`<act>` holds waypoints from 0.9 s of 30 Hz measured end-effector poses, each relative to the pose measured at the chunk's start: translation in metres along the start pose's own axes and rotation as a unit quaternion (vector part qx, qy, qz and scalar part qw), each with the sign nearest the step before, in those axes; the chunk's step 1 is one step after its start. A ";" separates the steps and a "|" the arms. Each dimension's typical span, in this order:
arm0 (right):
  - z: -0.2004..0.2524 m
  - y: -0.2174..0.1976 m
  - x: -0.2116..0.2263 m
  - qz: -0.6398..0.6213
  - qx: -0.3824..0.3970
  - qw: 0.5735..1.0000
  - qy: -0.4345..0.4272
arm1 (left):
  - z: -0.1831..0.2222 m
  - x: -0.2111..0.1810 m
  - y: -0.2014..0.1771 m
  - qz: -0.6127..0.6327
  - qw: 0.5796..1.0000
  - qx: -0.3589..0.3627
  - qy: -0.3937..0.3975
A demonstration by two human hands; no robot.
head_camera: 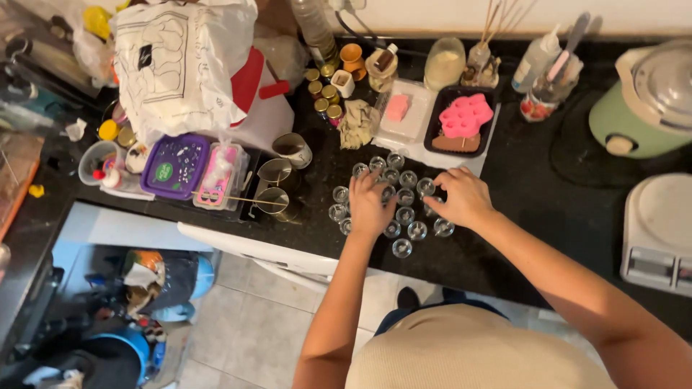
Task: Arranging small clear containers on a countertop and retrieving bottles from a shelf
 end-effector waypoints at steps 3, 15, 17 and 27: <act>-0.033 0.004 -0.012 0.001 -0.050 0.994 -0.098 | 0.006 0.003 -0.003 0.032 0.999 -0.017 -0.037; -0.104 0.059 -0.008 0.009 0.101 0.988 -0.119 | 0.023 -0.012 0.002 0.046 0.991 -0.117 -0.044; -0.086 0.025 -0.002 -0.041 0.050 0.990 -0.127 | 0.015 -0.019 -0.002 0.112 0.986 -0.124 -0.019; 0.029 -0.135 0.038 -0.128 -0.130 0.951 -0.250 | 0.001 -0.109 -0.075 0.312 0.914 -0.210 0.152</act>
Point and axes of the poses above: each hand's wrist, its own z-axis away from the middle knuckle, its own y-axis out of the palm, x = y × z, the point moved 7 cm from there along -z, towards the middle knuckle, and after that the axes turned 12 degrees about x, right-handed, at the moved point
